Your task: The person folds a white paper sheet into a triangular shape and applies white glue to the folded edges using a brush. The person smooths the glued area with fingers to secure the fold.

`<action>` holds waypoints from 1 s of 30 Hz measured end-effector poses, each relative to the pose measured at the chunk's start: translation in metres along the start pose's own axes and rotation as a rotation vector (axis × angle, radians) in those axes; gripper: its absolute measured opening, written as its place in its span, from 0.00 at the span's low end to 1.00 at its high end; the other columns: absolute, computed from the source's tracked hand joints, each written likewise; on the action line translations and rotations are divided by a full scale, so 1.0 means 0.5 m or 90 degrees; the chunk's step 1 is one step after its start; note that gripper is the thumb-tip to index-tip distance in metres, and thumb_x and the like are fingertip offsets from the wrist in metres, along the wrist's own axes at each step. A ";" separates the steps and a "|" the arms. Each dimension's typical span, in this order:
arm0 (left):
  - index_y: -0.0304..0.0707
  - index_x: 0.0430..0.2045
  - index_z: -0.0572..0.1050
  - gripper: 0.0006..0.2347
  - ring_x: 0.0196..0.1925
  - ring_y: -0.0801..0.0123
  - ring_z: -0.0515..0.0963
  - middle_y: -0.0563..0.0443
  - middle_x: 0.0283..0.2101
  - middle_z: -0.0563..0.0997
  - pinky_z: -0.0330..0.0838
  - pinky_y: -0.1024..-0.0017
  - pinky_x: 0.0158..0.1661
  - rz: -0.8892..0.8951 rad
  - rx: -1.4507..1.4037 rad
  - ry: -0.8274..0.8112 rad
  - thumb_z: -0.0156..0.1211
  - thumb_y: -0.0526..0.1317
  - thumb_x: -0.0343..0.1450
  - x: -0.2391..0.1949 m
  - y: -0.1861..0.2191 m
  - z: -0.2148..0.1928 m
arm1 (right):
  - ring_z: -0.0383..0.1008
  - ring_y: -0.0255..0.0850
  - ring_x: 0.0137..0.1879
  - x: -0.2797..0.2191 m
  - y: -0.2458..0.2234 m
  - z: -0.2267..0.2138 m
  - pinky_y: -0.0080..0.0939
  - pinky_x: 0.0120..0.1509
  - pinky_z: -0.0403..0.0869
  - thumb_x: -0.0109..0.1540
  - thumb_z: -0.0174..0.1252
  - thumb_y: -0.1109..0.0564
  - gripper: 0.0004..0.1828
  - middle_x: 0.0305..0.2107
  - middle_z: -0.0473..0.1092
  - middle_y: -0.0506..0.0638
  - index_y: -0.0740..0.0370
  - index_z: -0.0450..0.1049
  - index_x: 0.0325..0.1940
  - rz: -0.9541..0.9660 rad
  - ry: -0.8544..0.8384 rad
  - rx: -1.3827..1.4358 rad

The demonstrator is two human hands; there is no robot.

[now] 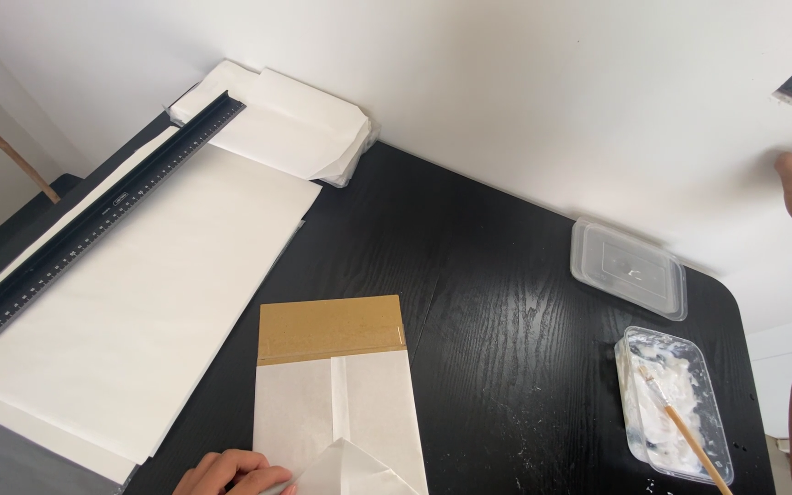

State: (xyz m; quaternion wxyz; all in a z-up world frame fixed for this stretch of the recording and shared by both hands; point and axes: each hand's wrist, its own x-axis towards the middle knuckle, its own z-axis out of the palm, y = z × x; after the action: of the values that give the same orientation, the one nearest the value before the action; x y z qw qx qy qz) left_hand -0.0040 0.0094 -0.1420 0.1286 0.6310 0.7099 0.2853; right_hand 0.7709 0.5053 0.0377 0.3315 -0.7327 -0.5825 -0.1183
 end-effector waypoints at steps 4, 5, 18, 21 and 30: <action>0.73 0.25 0.90 0.07 0.29 0.80 0.79 0.77 0.29 0.82 0.75 0.75 0.32 0.004 0.014 -0.020 0.73 0.57 0.58 0.000 -0.003 0.001 | 0.73 0.46 0.42 0.037 0.060 0.031 0.52 0.45 0.70 0.75 0.63 0.43 0.22 0.38 0.70 0.51 0.61 0.72 0.37 -0.031 0.004 -0.002; 0.73 0.24 0.89 0.06 0.28 0.79 0.78 0.76 0.28 0.81 0.73 0.74 0.31 0.016 0.004 0.006 0.73 0.57 0.58 0.000 0.000 -0.001 | 0.74 0.48 0.43 0.043 0.068 0.034 0.53 0.47 0.70 0.75 0.63 0.41 0.23 0.39 0.72 0.53 0.63 0.73 0.37 -0.027 0.002 -0.008; 0.68 0.21 0.88 0.03 0.25 0.78 0.76 0.75 0.27 0.80 0.73 0.78 0.30 0.040 -0.012 0.067 0.70 0.51 0.59 0.011 0.044 -0.032 | 0.72 0.52 0.40 0.030 0.051 0.023 0.60 0.43 0.69 0.81 0.60 0.38 0.29 0.35 0.71 0.56 0.67 0.72 0.40 -0.008 -0.030 -0.043; 0.66 0.19 0.85 0.02 0.23 0.76 0.74 0.72 0.27 0.78 0.69 0.73 0.29 0.057 -0.022 0.122 0.70 0.46 0.58 0.017 0.070 -0.049 | 0.72 0.56 0.43 0.012 0.029 0.018 0.63 0.44 0.68 0.81 0.61 0.34 0.32 0.39 0.71 0.59 0.66 0.74 0.41 -0.008 -0.013 -0.076; 0.61 0.20 0.85 0.03 0.26 0.75 0.75 0.70 0.28 0.78 0.70 0.73 0.27 0.075 -0.013 0.134 0.71 0.49 0.58 0.018 0.088 -0.064 | 0.74 0.45 0.41 -0.074 -0.066 -0.027 0.46 0.42 0.71 0.69 0.61 0.52 0.12 0.41 0.74 0.55 0.63 0.77 0.47 -0.060 -0.030 0.080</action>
State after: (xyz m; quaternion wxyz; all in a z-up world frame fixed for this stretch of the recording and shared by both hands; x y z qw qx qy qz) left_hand 0.0131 0.0123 -0.0898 0.0429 0.6366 0.6783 0.3645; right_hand 0.7321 0.4717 0.0387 0.3575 -0.6848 -0.6301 -0.0795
